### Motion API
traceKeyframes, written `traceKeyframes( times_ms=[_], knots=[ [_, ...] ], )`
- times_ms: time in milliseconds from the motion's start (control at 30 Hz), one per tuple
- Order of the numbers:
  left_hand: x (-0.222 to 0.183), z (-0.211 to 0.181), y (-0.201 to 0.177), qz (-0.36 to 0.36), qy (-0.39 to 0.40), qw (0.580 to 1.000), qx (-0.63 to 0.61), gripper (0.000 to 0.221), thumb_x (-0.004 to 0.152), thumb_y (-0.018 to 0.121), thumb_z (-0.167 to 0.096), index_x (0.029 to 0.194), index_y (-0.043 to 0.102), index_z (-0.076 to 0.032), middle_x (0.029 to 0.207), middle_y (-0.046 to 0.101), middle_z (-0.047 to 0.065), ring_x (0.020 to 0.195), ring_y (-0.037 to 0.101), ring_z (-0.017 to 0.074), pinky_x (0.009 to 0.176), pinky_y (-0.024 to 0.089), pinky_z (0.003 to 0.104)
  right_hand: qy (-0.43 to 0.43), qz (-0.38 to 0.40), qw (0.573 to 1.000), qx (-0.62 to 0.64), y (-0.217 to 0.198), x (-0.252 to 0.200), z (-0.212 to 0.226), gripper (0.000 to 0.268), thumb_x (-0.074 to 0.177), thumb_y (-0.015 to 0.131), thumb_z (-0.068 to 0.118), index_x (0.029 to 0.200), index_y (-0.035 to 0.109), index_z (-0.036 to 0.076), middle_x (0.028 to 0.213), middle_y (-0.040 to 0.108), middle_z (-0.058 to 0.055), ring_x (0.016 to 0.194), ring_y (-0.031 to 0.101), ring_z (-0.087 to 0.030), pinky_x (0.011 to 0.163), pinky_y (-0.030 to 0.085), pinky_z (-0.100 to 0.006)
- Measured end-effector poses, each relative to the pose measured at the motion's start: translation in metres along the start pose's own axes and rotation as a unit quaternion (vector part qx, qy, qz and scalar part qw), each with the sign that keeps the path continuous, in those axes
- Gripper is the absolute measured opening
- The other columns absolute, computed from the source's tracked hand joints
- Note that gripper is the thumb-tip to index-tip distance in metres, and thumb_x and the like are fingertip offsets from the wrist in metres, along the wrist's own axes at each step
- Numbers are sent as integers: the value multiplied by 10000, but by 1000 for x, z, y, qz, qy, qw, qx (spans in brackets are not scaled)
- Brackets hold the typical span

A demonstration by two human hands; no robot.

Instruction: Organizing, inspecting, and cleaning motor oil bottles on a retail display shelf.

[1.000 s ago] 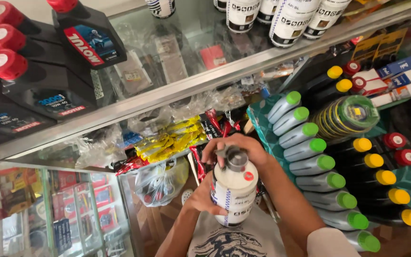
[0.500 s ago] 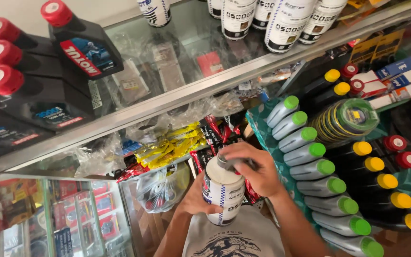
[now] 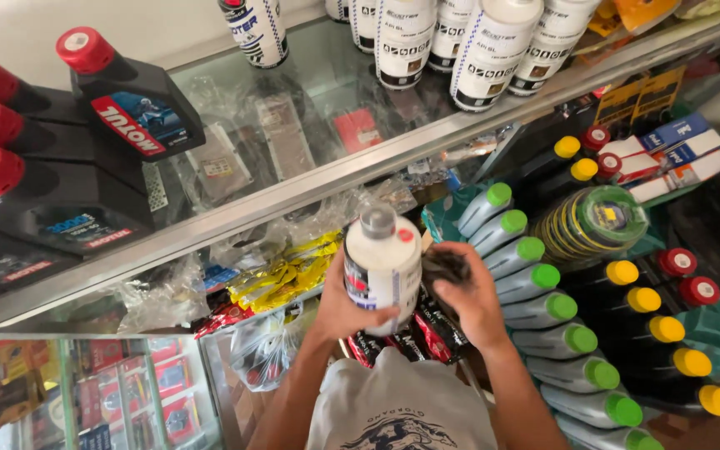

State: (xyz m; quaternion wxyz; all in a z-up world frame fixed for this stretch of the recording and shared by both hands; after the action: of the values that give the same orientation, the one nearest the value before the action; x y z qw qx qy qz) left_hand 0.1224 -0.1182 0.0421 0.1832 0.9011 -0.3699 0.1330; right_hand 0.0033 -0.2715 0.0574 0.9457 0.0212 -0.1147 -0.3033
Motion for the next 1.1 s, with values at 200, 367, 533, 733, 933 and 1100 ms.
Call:
traceKeyframes(
  times_ms=[200,367,533,733,933,1100],
  knots=[
    [42,-32,18,15,41,999,21,926,454,1021,-178,1254,586,-7,1086,672,113,1051,606,158,990,495,383,-87,114,990,6,13,21,37,829,810,819,247,1491,424,-12,1350,547,-149,1211,507,-179,1054,432,-368],
    [44,-6,19,73,26,996,-43,988,394,1036,-164,1267,607,10,1122,701,131,1064,634,184,987,504,394,-162,129,978,0,14,44,49,1173,638,964,411,1539,349,-21,1423,457,-147,1324,443,-204,1156,317,-384],
    [77,-22,34,124,61,990,-19,1038,382,1048,-213,1302,608,-20,1131,698,122,1070,633,164,977,499,362,-164,164,971,63,24,65,49,1209,418,1073,257,1419,474,-63,1307,613,-199,1234,543,-216,1109,378,-412],
    [111,-65,50,218,69,971,67,1189,497,1017,-311,1462,381,-31,1288,621,180,1145,584,269,988,497,469,-248,100,962,48,19,80,77,1080,477,1028,264,1358,499,-67,1270,659,-224,1192,627,-248,1092,445,-427],
    [114,-61,41,139,47,970,194,1093,565,971,-345,1420,377,-14,1341,551,260,1245,567,468,1027,469,621,-248,13,968,39,22,95,78,915,519,1006,211,1285,573,-43,1161,699,-157,1092,607,-168,1053,485,-398],
    [133,-63,50,36,36,925,377,1171,548,970,-266,1488,324,-7,1366,467,289,1316,490,543,1069,472,638,-220,-92,968,-72,17,138,74,868,567,1010,267,1276,565,36,1137,657,-155,1089,614,-240,1030,462,-425]
  ],
)
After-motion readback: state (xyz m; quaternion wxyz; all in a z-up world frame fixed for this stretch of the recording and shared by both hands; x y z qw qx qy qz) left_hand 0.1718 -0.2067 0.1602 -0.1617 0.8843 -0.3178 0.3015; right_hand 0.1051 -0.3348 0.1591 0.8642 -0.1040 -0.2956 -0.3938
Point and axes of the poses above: each hand's wrist, its own x-axis towards the middle knuckle, its own y-axis out of the palm, z = x × y, the point moved 8 cm from there along x, towards the middle knuckle
